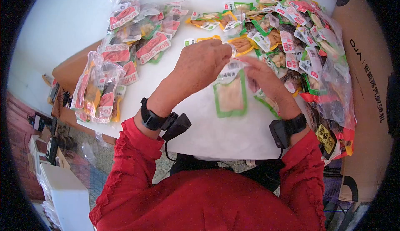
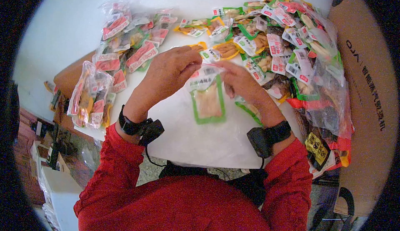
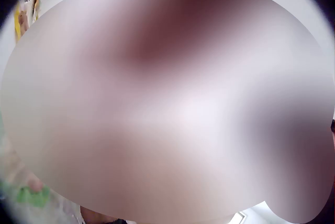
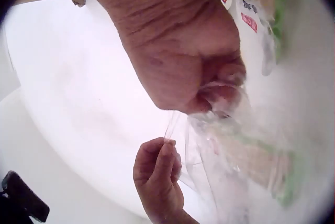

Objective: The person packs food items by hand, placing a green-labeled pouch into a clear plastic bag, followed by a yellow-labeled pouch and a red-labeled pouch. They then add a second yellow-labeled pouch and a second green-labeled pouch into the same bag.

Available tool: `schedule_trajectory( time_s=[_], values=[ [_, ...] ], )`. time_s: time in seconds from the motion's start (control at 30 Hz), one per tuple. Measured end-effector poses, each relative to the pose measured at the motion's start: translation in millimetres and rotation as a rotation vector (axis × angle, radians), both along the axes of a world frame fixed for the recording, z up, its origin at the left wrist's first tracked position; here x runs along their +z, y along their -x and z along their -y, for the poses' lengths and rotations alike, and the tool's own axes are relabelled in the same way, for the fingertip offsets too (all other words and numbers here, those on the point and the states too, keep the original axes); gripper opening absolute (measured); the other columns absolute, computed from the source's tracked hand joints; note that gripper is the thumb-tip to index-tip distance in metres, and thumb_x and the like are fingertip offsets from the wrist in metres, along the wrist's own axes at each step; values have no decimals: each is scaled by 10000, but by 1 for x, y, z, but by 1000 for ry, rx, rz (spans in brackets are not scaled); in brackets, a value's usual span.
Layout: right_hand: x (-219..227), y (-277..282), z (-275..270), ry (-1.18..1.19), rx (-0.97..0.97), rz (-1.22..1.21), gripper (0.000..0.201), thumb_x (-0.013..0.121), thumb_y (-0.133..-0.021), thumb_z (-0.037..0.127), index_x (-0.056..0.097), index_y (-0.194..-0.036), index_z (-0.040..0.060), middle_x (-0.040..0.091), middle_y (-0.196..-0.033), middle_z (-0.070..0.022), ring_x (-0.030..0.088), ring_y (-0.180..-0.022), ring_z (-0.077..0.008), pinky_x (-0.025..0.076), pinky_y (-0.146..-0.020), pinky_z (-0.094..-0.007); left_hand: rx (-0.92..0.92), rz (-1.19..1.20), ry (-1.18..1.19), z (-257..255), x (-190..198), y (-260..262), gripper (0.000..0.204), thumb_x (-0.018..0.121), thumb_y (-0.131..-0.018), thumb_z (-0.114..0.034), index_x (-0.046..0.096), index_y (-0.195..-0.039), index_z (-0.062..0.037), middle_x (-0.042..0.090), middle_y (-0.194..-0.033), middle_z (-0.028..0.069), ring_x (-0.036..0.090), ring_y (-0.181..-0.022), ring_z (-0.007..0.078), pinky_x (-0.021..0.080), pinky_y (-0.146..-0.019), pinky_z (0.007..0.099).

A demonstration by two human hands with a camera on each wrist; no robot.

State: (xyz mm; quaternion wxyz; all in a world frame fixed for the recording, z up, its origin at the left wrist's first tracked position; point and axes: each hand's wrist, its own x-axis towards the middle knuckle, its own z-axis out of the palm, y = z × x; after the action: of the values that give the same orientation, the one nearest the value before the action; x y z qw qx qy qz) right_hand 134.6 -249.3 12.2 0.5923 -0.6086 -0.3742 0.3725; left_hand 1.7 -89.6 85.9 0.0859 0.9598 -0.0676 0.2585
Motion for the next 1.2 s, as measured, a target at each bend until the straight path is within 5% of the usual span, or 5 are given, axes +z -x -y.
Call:
schedule_trajectory(
  time_s=[0.27, 0.53, 0.77, 0.93, 1.2],
  values=[
    [14, 14, -2, -51, -5, 196, 346, 480, -831, 134, 478, -1165, 41, 473, -638, 24, 406, -443, -58, 379, -419, -202, -103, 17, 276, -16, -11, -14, 99, 539, -821, -134, 504, -828, -42, 540, -712, 71, 531, -624, 192, 439, -561, 307],
    [1, 4, -6, 85, 28, 114, 255, 493, -795, 97, 533, -1044, 67, 478, -637, 46, 396, -478, -24, 318, -410, -175, -311, -609, 958, -38, -26, -27, 157, 533, -836, -183, 507, -784, -37, 505, -605, 5, 480, -559, 75, 398, -509, 254],
    [-8, -22, -1, -186, -196, -196, 177, 508, -766, 83, 539, -940, 72, 479, -627, 44, 391, -451, -24, 298, -392, -175, -395, -973, 830, -63, -42, -30, 221, 539, -824, -240, 516, -729, -42, 487, -577, -16, 462, -553, 82, 395, -556, 239],
    [4, -9, 4, 205, 137, -93, 168, 521, -763, 105, 535, -920, 47, 528, -686, 12, 430, -459, -37, 357, -412, -170, -270, -324, 889, -53, -43, -38, 151, 528, -829, -163, 538, -769, -25, 489, -633, -18, 452, -583, 70, 398, -568, 220],
    [3, -4, 0, 179, 163, 89, 180, 493, -788, 103, 554, -947, 44, 611, -786, -29, 453, -481, -44, 381, -429, -181, -179, -424, 438, -53, -39, -33, 189, 553, -778, -172, 555, -895, -24, 526, -869, 66, 486, -850, 170, 408, -724, 289]
  ],
)
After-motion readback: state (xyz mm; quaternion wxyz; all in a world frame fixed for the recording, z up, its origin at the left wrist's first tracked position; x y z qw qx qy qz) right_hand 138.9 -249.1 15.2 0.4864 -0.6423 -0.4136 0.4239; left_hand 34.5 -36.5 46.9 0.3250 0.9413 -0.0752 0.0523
